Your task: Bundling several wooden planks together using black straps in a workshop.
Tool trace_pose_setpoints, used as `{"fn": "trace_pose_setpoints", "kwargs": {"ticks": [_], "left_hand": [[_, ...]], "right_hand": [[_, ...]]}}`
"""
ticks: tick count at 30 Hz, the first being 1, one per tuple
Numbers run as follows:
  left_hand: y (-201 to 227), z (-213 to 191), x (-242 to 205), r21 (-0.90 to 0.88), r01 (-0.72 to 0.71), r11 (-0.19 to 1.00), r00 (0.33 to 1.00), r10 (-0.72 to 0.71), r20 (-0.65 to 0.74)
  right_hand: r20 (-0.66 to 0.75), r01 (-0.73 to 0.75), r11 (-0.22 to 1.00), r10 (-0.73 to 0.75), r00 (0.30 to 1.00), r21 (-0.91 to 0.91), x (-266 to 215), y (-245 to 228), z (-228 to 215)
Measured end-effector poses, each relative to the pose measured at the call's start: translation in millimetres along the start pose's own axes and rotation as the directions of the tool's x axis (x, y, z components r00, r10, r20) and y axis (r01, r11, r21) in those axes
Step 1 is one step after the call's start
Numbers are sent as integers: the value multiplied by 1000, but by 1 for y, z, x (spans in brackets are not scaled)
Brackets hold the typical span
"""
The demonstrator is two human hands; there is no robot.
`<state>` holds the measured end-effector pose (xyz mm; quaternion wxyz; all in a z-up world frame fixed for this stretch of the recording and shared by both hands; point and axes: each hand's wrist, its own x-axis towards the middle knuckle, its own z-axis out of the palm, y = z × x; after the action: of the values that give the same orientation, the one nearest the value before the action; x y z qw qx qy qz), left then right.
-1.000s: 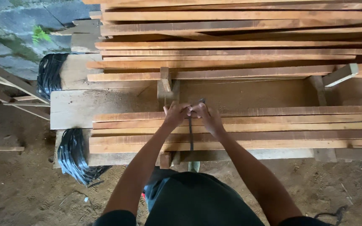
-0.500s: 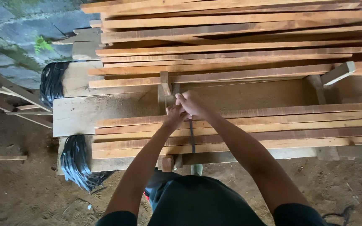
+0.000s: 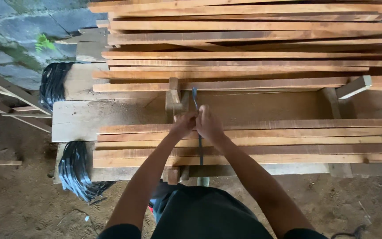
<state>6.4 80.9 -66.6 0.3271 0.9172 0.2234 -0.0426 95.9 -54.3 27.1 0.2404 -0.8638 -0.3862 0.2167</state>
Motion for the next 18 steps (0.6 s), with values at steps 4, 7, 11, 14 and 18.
{"fn": "trace_pose_setpoints", "kwargs": {"ticks": [4, 7, 11, 14, 18], "left_hand": [[15, -14, -14, -239, 13, 971, 1000, -10, 13], [12, -10, -10, -229, 46, 972, 999, -42, 24], [-7, 7, 4, -93, 108, 990, 992, -101, 80], [-6, 7, 0, -188, 140, 972, 990, -135, 40], [16, -11, -15, -315, 159, 936, 987, -156, 36]], "right_hand": [[-24, 204, 970, -203, 979, 135, -6, 26, 2], [-88, 352, 934, -347, 934, 54, -10, 35, 0], [-163, 429, 901, -434, 886, -69, -5, 43, 13], [-175, 474, 875, -483, 858, -96, -4, 42, 11], [-177, 486, 873, -486, 856, -47, -8, 38, 3]]}}
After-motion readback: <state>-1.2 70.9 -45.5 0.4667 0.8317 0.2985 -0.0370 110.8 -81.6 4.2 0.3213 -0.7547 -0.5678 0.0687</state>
